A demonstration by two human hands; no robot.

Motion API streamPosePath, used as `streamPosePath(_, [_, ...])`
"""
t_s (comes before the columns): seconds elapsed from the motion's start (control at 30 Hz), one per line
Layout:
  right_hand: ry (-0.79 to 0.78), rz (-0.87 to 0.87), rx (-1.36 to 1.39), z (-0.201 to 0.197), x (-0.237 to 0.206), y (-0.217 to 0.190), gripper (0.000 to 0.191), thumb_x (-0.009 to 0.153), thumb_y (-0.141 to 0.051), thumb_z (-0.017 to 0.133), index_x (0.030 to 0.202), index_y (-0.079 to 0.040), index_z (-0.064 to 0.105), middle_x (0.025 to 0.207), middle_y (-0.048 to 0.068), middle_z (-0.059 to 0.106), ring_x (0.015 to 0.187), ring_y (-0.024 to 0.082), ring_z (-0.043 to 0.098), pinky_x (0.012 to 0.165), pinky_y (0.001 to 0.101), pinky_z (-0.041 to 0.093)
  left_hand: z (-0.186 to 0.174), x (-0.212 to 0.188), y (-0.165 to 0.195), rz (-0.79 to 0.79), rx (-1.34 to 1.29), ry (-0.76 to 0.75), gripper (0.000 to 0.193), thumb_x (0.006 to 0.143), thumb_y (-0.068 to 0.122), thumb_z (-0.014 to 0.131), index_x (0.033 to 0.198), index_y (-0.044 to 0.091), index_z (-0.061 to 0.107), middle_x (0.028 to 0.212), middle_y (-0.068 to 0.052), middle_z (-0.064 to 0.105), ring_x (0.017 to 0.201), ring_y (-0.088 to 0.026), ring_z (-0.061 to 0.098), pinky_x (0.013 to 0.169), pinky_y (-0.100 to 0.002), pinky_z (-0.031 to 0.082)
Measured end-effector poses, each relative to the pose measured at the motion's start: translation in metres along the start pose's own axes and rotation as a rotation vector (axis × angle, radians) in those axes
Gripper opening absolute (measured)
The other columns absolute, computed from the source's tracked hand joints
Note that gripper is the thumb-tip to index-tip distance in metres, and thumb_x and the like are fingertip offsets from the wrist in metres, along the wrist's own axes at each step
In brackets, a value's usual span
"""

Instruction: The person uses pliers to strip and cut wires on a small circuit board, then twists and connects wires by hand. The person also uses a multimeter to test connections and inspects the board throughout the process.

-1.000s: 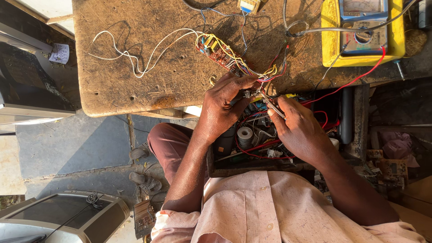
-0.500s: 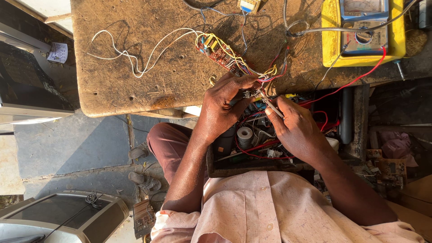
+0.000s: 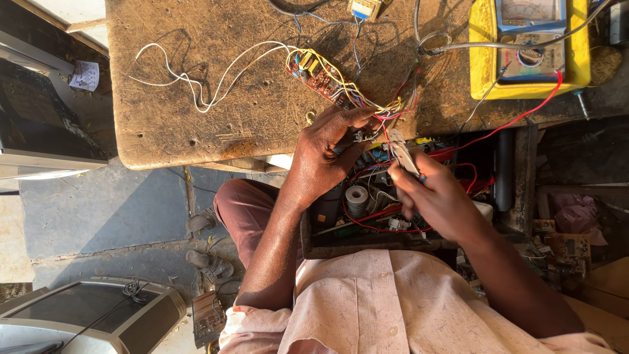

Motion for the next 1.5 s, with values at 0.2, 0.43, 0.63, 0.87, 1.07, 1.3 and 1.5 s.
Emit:
streamPosePath(0.2, [-0.131, 0.163, 0.680, -0.013, -0.013, 0.018, 0.025, 0.099, -0.024, 0.061, 0.115, -0.004, 0.062, 0.083, 0.010, 0.067, 0.071, 0.020, 0.068, 0.060, 0.0323, 0.054, -0.001, 0.000, 0.003, 0.026, -0.006, -0.008, 0.050, 0.087, -0.006, 0.081, 0.132, 0.010, 0.064, 0.117, -0.008, 0.073, 0.111, -0.023, 0.074, 0.094, -0.033, 0.060])
streamPosePath(0.43, [-0.112, 0.127, 0.430, -0.025, -0.020, 0.027, 0.037, 0.087, -0.004, 0.069, 0.124, -0.005, 0.064, 0.092, 0.009, 0.073, 0.083, 0.014, 0.071, 0.064, 0.0310, 0.055, 0.001, 0.004, -0.002, -0.031, -0.099, -0.024, 0.053, 0.085, -0.008, 0.080, 0.133, 0.009, 0.064, 0.120, -0.007, 0.073, 0.112, -0.020, 0.075, 0.092, -0.031, 0.063])
streamPosePath(0.63, [0.029, -0.221, 0.088, -0.023, -0.013, 0.011, 0.032, 0.092, -0.005, 0.071, 0.123, -0.001, 0.066, 0.098, 0.010, 0.077, 0.090, 0.016, 0.074, 0.081, 0.0316, 0.059, 0.003, 0.004, -0.005, -0.095, -0.125, -0.046, 0.052, 0.086, -0.007, 0.080, 0.133, 0.008, 0.064, 0.122, -0.007, 0.072, 0.115, -0.019, 0.073, 0.093, -0.030, 0.064])
streamPosePath(0.87, [0.127, -0.348, -0.397, -0.008, -0.016, -0.021, 0.028, 0.102, -0.015, 0.058, 0.125, 0.000, 0.062, 0.091, 0.011, 0.078, 0.081, 0.018, 0.075, 0.073, 0.0342, 0.057, 0.005, 0.000, -0.003, -0.094, -0.150, -0.048, 0.053, 0.088, -0.006, 0.081, 0.136, 0.009, 0.063, 0.121, -0.006, 0.073, 0.116, -0.018, 0.074, 0.095, -0.030, 0.064])
streamPosePath(1.07, [0.188, -0.527, -0.551, 0.003, -0.015, -0.051, 0.025, 0.101, -0.013, 0.062, 0.120, 0.003, 0.061, 0.098, 0.021, 0.067, 0.089, 0.037, 0.069, 0.076, 0.0428, 0.053, 0.003, 0.002, -0.001, -0.071, -0.076, -0.051, 0.053, 0.086, -0.004, 0.083, 0.133, 0.009, 0.063, 0.120, -0.006, 0.073, 0.112, -0.018, 0.075, 0.091, -0.030, 0.063])
streamPosePath(1.3, [0.178, -0.491, -0.520, 0.003, -0.011, -0.051, 0.025, 0.100, -0.013, 0.063, 0.119, 0.002, 0.060, 0.100, 0.021, 0.065, 0.088, 0.038, 0.067, 0.075, 0.0425, 0.052, 0.002, 0.001, 0.000, -0.064, -0.069, -0.052, 0.052, 0.087, -0.003, 0.083, 0.133, 0.009, 0.063, 0.119, -0.005, 0.074, 0.112, -0.017, 0.075, 0.092, -0.030, 0.063])
streamPosePath(1.5, [0.165, -0.484, -0.506, 0.005, -0.010, -0.048, 0.024, 0.100, -0.013, 0.063, 0.118, 0.002, 0.060, 0.099, 0.019, 0.066, 0.086, 0.034, 0.068, 0.075, 0.0413, 0.052, 0.003, -0.001, -0.002, -0.093, -0.084, -0.054, 0.052, 0.087, -0.002, 0.082, 0.135, 0.009, 0.063, 0.121, -0.005, 0.074, 0.115, -0.018, 0.074, 0.093, -0.031, 0.063])
Point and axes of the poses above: each hand's wrist, its own x-axis towards the middle knuckle, its own z-axis out of the palm, y = z × x, the point moved 7 cm from there along x, towards the middle knuckle
